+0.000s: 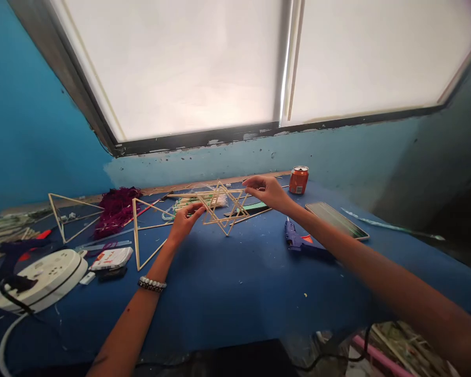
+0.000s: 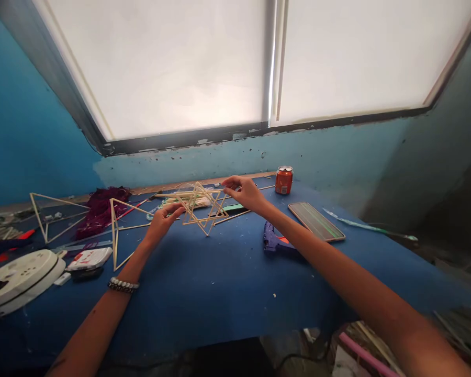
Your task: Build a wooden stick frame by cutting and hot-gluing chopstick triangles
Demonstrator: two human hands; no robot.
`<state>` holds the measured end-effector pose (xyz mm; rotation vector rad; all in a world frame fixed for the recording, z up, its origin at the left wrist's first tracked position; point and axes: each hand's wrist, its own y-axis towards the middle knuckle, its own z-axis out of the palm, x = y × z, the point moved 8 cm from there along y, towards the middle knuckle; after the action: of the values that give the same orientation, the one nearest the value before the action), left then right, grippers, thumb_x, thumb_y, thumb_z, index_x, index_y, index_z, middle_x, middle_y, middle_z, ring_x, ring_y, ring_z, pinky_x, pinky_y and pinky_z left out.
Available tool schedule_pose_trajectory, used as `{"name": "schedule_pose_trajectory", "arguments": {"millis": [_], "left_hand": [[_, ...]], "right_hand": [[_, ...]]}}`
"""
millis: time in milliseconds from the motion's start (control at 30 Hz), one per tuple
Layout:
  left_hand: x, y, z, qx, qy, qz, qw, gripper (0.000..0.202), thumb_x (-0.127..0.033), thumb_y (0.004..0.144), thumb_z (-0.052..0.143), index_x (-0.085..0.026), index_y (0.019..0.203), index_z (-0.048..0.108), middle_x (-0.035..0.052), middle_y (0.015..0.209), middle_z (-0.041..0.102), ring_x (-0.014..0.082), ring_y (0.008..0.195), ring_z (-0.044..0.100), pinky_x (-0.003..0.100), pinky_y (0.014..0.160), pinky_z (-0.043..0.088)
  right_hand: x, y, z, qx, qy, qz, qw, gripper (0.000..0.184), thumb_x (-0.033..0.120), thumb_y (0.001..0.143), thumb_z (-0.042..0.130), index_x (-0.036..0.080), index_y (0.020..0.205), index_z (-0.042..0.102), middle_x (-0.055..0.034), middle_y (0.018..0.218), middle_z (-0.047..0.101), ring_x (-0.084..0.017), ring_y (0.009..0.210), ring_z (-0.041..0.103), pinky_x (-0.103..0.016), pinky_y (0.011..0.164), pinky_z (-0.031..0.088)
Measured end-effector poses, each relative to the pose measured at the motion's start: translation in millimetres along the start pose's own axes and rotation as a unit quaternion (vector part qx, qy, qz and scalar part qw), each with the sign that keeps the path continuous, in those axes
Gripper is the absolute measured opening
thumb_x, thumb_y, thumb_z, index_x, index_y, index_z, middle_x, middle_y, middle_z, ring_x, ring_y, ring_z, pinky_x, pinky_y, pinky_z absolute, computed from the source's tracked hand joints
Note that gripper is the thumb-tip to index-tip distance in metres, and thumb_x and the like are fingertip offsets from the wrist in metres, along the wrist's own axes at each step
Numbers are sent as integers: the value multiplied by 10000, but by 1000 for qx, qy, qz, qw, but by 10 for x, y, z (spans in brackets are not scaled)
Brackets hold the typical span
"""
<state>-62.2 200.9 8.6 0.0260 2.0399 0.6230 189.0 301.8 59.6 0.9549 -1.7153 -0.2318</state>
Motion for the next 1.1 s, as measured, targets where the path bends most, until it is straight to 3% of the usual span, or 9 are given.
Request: {"name": "schedule_pose_trajectory", "arguments": {"millis": [100, 267, 500, 600, 767, 933, 1100], "left_hand": [[-38, -7, -34, -4, -17, 10, 1000, 425, -537, 825, 652, -183, 1032, 765, 88, 1142, 759, 258, 1070, 667, 340, 901, 499], [-74, -66, -60, -3, -48, 10, 999, 381, -481, 829, 634, -186, 1037, 759, 86, 1150, 757, 255, 1076, 670, 312, 813, 512], [-25, -50, -106, -30, -69, 11, 997, 433, -528, 761, 711, -174, 1005, 764, 106, 1116, 767, 276, 1062, 682, 345, 844, 523], [13, -35, -167, -54, -72, 8, 996, 444, -534, 745, 710, -165, 988, 753, 113, 1121, 764, 263, 1026, 680, 330, 798, 522], [76, -30, -228, -67, -63, -6, 996, 473, -524, 726, 712, -154, 1020, 746, 112, 1116, 763, 232, 952, 681, 304, 748, 518], [167, 5, -261, -64, -53, -22, 996, 494, -561, 699, 708, -154, 976, 752, 114, 1010, 774, 239, 898, 687, 291, 670, 508], [242, 29, -285, -60, -51, -31, 996, 490, -567, 688, 715, -159, 960, 744, 111, 973, 776, 242, 886, 689, 283, 651, 490]], "right_hand": [[32, 1, 50, -29, -8, 25, 999, 216, 292, 806, 689, 141, 953, 733, -78, 936, 729, -157, 794, 610, -311, 746, 485], [17, -43, 103, -115, 49, 70, 990, 150, 256, 773, 702, 153, 880, 726, -69, 894, 718, -152, 764, 603, -297, 723, 494], [-183, -159, 285, -153, 125, 94, 976, 381, 337, 787, 646, 151, 1120, 627, -84, 941, 719, -172, 811, 658, -298, 705, 539], [-219, -207, 439, -138, 150, 102, 974, 380, 363, 803, 620, 147, 1116, 614, -100, 962, 729, -176, 824, 664, -297, 706, 545], [-207, -242, 681, -83, 155, 119, 977, 276, 370, 818, 617, 130, 938, 683, -101, 945, 728, -177, 819, 652, -294, 729, 512], [-251, -258, 768, -7, 142, 153, 978, 246, 312, 836, 594, 118, 875, 741, -90, 839, 726, -175, 752, 633, -294, 698, 482], [-267, -298, 784, 44, 138, 160, 976, 215, 293, 844, 633, 127, 911, 751, -91, 927, 745, -173, 847, 665, -287, 787, 505]]}}
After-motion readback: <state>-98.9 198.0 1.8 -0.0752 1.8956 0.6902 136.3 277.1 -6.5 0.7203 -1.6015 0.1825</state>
